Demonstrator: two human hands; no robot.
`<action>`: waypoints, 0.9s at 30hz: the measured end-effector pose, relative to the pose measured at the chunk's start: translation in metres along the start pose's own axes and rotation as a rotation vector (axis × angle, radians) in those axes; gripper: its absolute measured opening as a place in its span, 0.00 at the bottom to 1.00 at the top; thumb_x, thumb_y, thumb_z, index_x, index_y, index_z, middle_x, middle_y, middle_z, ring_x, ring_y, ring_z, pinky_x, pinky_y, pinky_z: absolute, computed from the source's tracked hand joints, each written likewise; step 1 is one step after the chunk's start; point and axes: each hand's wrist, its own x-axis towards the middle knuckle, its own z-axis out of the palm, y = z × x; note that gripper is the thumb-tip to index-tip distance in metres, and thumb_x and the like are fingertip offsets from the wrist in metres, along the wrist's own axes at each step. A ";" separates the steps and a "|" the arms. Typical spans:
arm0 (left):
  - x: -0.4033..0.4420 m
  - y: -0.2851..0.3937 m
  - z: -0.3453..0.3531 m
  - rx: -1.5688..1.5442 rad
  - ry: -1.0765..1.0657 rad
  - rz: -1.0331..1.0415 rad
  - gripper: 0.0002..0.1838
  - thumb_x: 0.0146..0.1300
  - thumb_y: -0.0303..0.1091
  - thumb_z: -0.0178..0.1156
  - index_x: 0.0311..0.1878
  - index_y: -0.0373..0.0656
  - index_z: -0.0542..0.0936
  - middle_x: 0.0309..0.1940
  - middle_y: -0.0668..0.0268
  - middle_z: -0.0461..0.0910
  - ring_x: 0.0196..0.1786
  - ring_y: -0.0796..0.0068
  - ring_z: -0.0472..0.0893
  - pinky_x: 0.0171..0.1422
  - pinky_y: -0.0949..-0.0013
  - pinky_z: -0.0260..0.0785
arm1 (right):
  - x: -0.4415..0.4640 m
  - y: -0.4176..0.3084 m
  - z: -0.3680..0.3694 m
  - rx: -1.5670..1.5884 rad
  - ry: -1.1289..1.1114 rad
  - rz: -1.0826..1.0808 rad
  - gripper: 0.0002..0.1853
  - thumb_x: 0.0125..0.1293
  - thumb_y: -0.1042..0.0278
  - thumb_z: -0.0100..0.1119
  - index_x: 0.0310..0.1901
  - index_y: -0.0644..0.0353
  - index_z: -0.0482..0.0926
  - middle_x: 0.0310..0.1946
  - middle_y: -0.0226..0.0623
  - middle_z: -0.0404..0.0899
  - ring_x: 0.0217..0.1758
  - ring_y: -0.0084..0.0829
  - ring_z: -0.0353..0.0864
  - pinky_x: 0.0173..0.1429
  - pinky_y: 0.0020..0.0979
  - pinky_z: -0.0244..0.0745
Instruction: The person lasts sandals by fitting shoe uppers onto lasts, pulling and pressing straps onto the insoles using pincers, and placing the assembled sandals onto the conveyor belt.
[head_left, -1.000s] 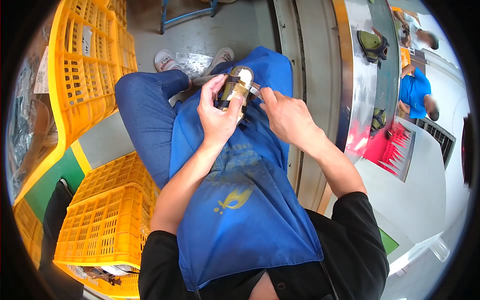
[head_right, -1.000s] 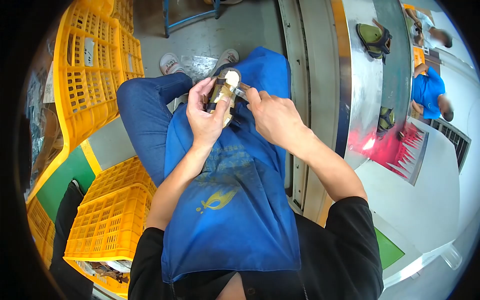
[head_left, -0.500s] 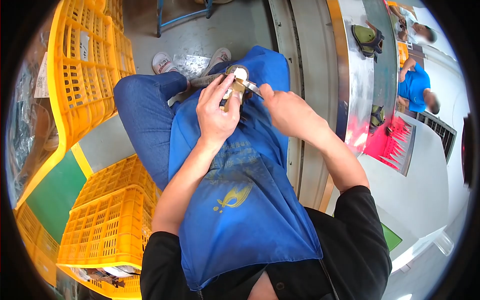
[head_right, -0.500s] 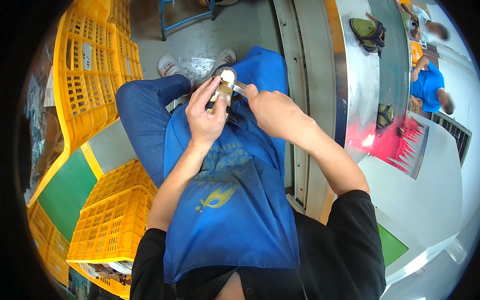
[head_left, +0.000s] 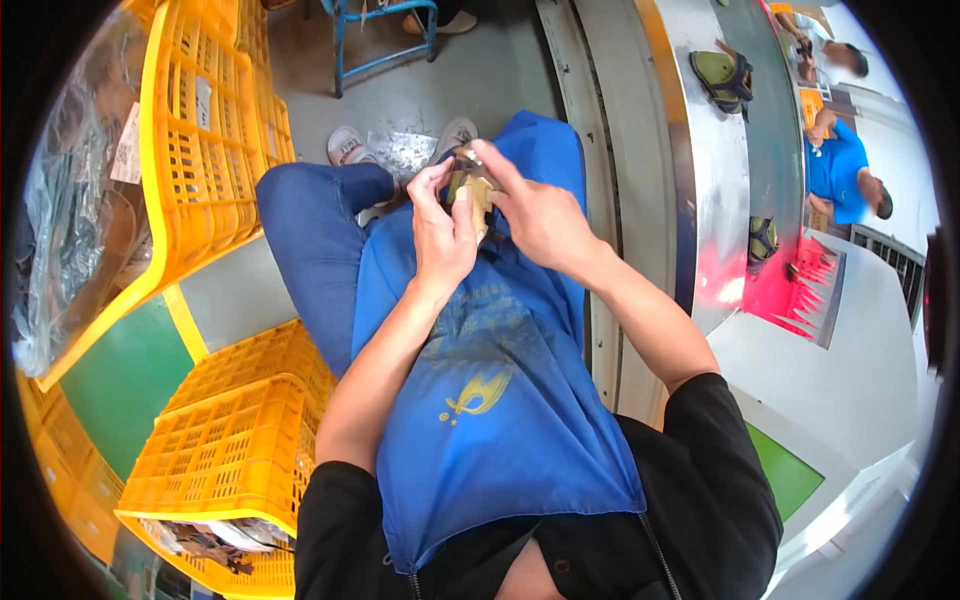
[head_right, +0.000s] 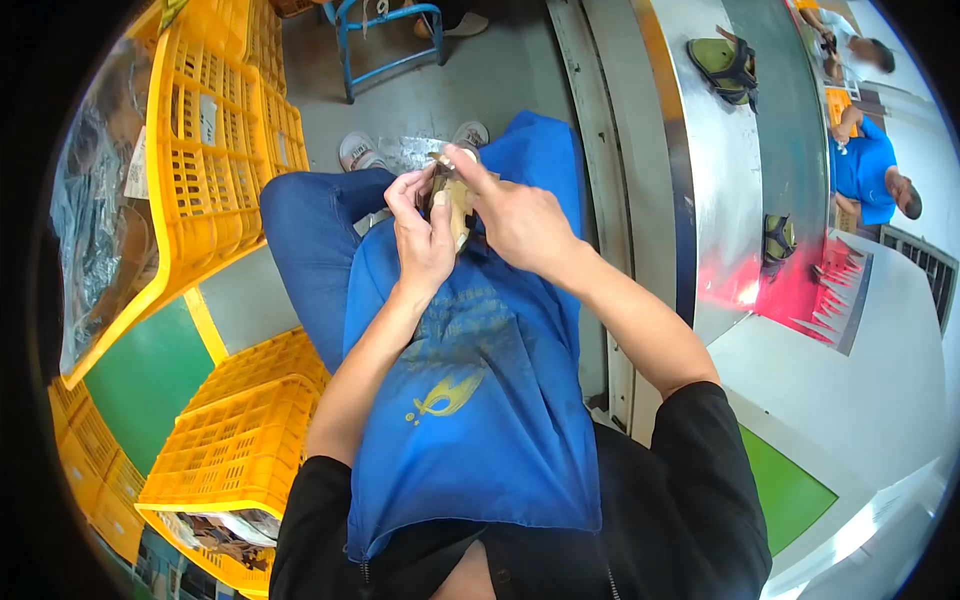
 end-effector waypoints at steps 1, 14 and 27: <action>0.000 -0.001 0.001 -0.017 -0.014 -0.032 0.33 0.74 0.23 0.57 0.76 0.37 0.54 0.70 0.43 0.69 0.68 0.56 0.76 0.74 0.57 0.69 | 0.003 0.004 -0.006 0.168 0.037 0.154 0.32 0.76 0.68 0.56 0.79 0.49 0.62 0.39 0.51 0.86 0.36 0.50 0.88 0.38 0.46 0.82; 0.036 0.027 -0.014 0.592 -0.150 0.020 0.37 0.59 0.44 0.75 0.70 0.48 0.72 0.58 0.49 0.70 0.64 0.45 0.70 0.71 0.47 0.65 | -0.038 0.034 -0.043 0.878 -0.153 0.511 0.09 0.83 0.67 0.51 0.55 0.62 0.73 0.31 0.33 0.80 0.27 0.24 0.81 0.33 0.26 0.73; 0.041 -0.006 0.003 -0.185 -0.022 -0.116 0.19 0.69 0.25 0.64 0.56 0.38 0.67 0.55 0.45 0.83 0.56 0.64 0.84 0.63 0.63 0.75 | -0.004 0.015 -0.050 0.916 -0.457 0.530 0.16 0.83 0.66 0.49 0.62 0.68 0.69 0.38 0.40 0.83 0.35 0.28 0.88 0.26 0.27 0.83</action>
